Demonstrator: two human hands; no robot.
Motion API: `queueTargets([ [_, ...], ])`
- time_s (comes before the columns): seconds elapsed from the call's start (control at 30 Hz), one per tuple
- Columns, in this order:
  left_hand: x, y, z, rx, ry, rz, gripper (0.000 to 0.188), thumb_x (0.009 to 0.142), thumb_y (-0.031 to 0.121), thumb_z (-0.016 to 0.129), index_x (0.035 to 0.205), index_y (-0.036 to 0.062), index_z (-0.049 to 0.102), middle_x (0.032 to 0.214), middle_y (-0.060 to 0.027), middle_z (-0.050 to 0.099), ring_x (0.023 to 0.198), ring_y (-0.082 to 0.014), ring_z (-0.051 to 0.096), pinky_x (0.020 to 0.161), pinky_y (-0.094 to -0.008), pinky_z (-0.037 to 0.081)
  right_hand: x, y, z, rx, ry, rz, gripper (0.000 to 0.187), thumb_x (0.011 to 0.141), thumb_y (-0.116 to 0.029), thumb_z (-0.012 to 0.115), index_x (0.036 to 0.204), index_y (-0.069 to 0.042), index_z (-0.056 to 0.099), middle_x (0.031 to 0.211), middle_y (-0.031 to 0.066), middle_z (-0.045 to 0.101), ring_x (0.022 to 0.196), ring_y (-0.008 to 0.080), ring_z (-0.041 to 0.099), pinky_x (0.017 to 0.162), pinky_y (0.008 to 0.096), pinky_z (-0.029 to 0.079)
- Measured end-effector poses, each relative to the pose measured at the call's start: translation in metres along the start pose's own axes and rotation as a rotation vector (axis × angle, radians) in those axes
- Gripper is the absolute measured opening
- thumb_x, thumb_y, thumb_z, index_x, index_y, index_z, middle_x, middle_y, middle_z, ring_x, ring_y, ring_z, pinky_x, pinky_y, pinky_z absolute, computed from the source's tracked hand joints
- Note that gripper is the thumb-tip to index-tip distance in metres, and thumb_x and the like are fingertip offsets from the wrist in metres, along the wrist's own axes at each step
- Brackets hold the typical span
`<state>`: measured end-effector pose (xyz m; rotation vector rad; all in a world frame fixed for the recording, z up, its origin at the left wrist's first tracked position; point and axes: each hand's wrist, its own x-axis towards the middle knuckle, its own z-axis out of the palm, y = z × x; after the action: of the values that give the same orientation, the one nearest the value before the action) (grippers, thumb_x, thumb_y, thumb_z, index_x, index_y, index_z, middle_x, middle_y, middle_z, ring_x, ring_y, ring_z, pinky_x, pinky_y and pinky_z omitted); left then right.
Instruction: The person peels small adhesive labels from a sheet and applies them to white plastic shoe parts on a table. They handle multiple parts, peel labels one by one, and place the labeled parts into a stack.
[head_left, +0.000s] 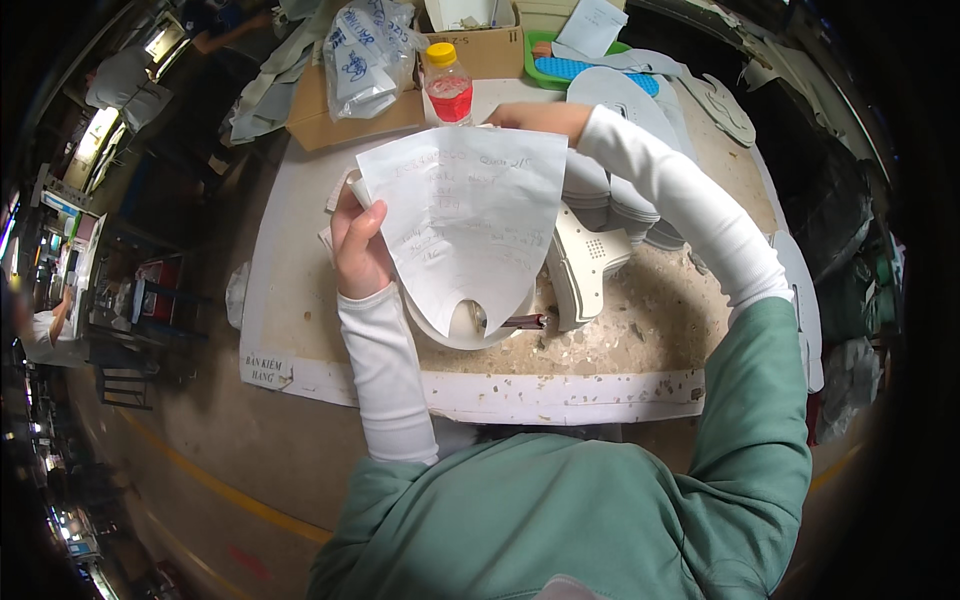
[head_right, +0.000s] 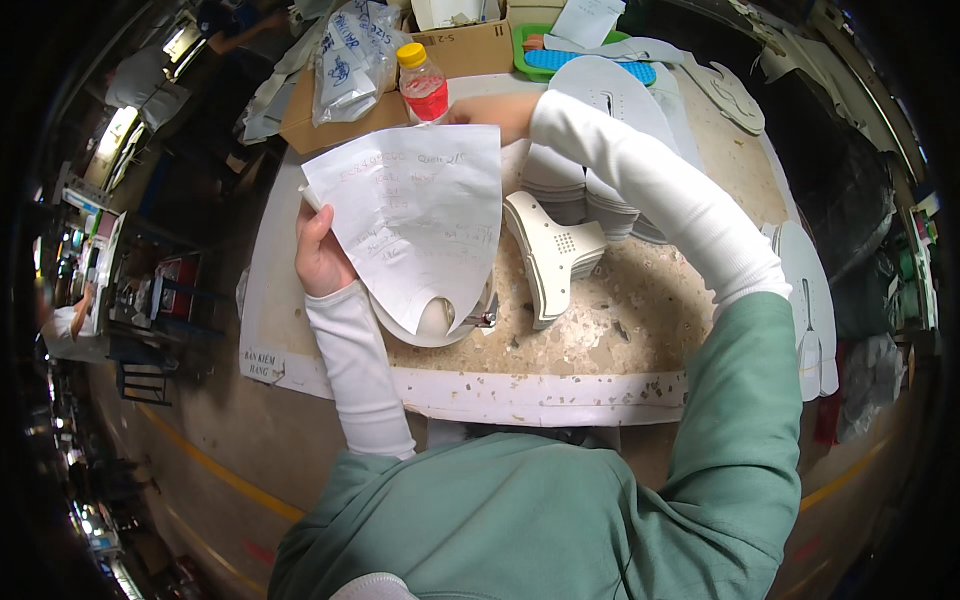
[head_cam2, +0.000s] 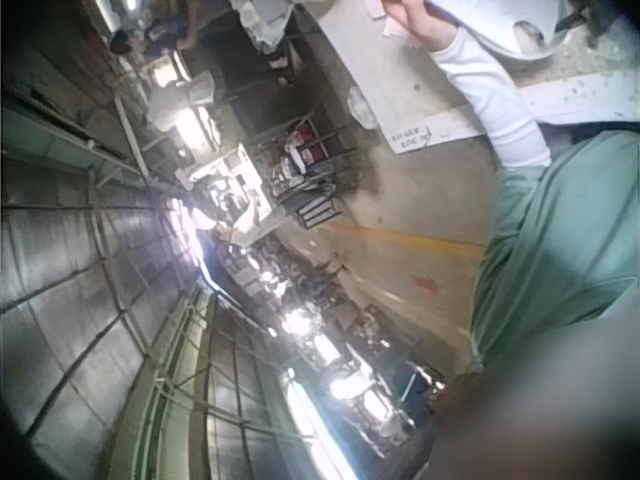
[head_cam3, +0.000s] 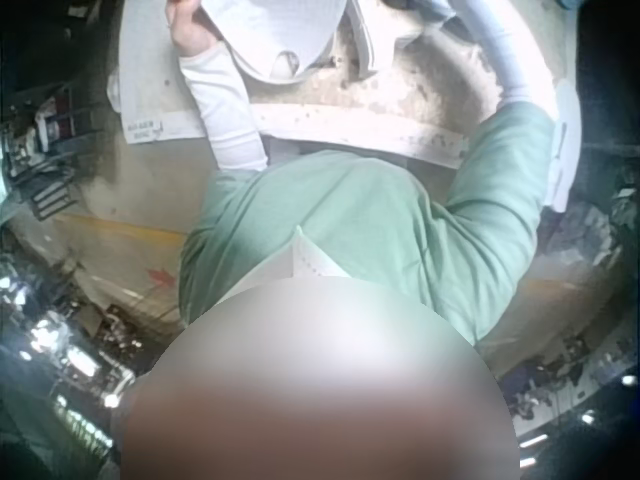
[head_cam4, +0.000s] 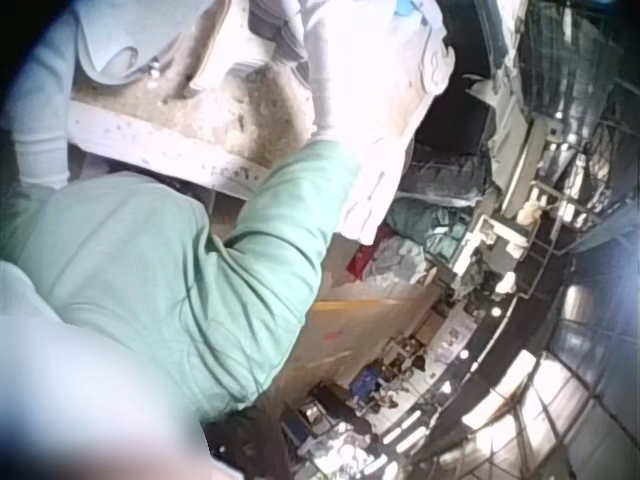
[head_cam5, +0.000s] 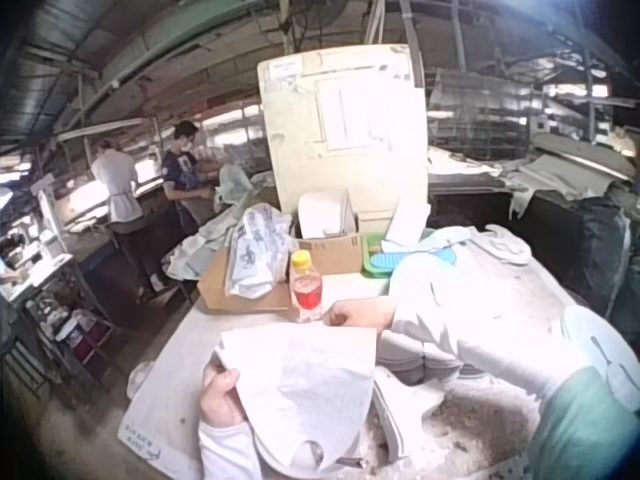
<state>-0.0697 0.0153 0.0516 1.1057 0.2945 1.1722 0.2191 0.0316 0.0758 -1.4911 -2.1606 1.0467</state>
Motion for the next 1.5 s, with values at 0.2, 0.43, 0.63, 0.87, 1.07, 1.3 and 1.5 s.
queueTargets([
  [0.2, 0.007, -0.008, -0.01, 0.005, -0.004, 0.051, 0.054, 0.085, 0.034, 0.051, 0.124, -0.0036, 0.052, 0.12, -0.0131, 0.06, 0.114, -0.0237, 0.056, 0.102, -0.035, 0.037, -0.009, 0.012, 0.013, 0.403, -0.191, -0.158, 0.037, 0.093, -0.027, 0.061, 0.115, 0.003, 0.065, 0.103, 0.014, 0.072, 0.089, 0.0216, 0.067, 0.081, 0.0329, 0.052],
  [0.43, 0.007, -0.018, -0.014, 0.065, -0.059, 0.006, 0.059, 0.096, 0.046, 0.044, 0.131, -0.0017, 0.045, 0.127, -0.0161, 0.055, 0.122, -0.0259, 0.05, 0.106, -0.0371, 0.036, 0.001, 0.032, 0.039, 0.313, -0.153, -0.219, 0.031, 0.094, -0.019, 0.06, 0.118, 0.0, 0.065, 0.103, 0.0092, 0.073, 0.087, 0.0127, 0.068, 0.076, 0.0271, 0.054],
  [0.63, 0.009, -0.03, -0.013, 0.093, 0.09, -0.45, 0.058, 0.102, 0.054, 0.038, 0.126, 0.0049, 0.057, 0.115, -0.0071, 0.066, 0.102, -0.0146, 0.06, 0.093, -0.0302, 0.042, 0.017, 0.002, -0.098, -0.485, 0.505, 0.042, 0.027, 0.088, -0.027, 0.064, 0.107, -0.01, 0.074, 0.094, 0.0147, 0.074, 0.085, 0.0309, 0.071, 0.081, 0.0368, 0.057],
  [0.87, 0.001, -0.026, -0.01, 0.169, 0.042, -0.452, 0.03, 0.104, 0.027, 0.048, 0.12, 0.0052, 0.061, 0.104, 0.0018, 0.063, 0.091, -0.0052, 0.057, 0.08, -0.0208, 0.046, 0.152, 0.081, -0.155, -0.555, 0.63, 0.289, 0.049, 0.095, -0.051, 0.049, 0.116, -0.012, 0.071, 0.114, 0.0182, 0.069, 0.107, 0.0378, 0.064, 0.098, 0.0413, 0.049],
  [1.07, -0.002, -0.024, 0.0, 0.225, 0.041, -0.42, 0.027, 0.104, 0.021, 0.047, 0.119, 0.0033, 0.06, 0.099, 0.0032, 0.06, 0.083, -0.0047, 0.051, 0.077, -0.021, 0.043, 0.2, 0.102, -0.13, -0.407, 0.702, 0.656, 0.074, 0.097, -0.064, 0.026, 0.133, -0.008, 0.059, 0.133, 0.0236, 0.057, 0.127, 0.0382, 0.052, 0.108, 0.0442, 0.04],
  [1.3, -0.002, -0.023, 0.008, 0.216, 0.005, -0.426, 0.024, 0.104, 0.019, 0.046, 0.116, 0.0034, 0.061, 0.094, 0.0037, 0.059, 0.08, -0.0035, 0.048, 0.073, -0.0195, 0.041, 0.188, 0.122, -0.162, -0.454, 0.604, 0.745, 0.068, 0.098, -0.06, 0.03, 0.14, -0.012, 0.053, 0.143, 0.0131, 0.052, 0.132, 0.0297, 0.051, 0.108, 0.0456, 0.04],
  [1.5, -0.001, -0.022, 0.01, 0.194, -0.004, -0.39, 0.022, 0.103, 0.017, 0.048, 0.114, 0.0028, 0.062, 0.098, 0.0015, 0.063, 0.086, -0.0044, 0.053, 0.078, -0.0204, 0.044, 0.209, 0.144, -0.156, -0.44, 0.608, 0.657, 0.066, 0.094, -0.061, 0.042, 0.136, -0.011, 0.057, 0.14, 0.0156, 0.054, 0.129, 0.0318, 0.053, 0.106, 0.0452, 0.043],
])
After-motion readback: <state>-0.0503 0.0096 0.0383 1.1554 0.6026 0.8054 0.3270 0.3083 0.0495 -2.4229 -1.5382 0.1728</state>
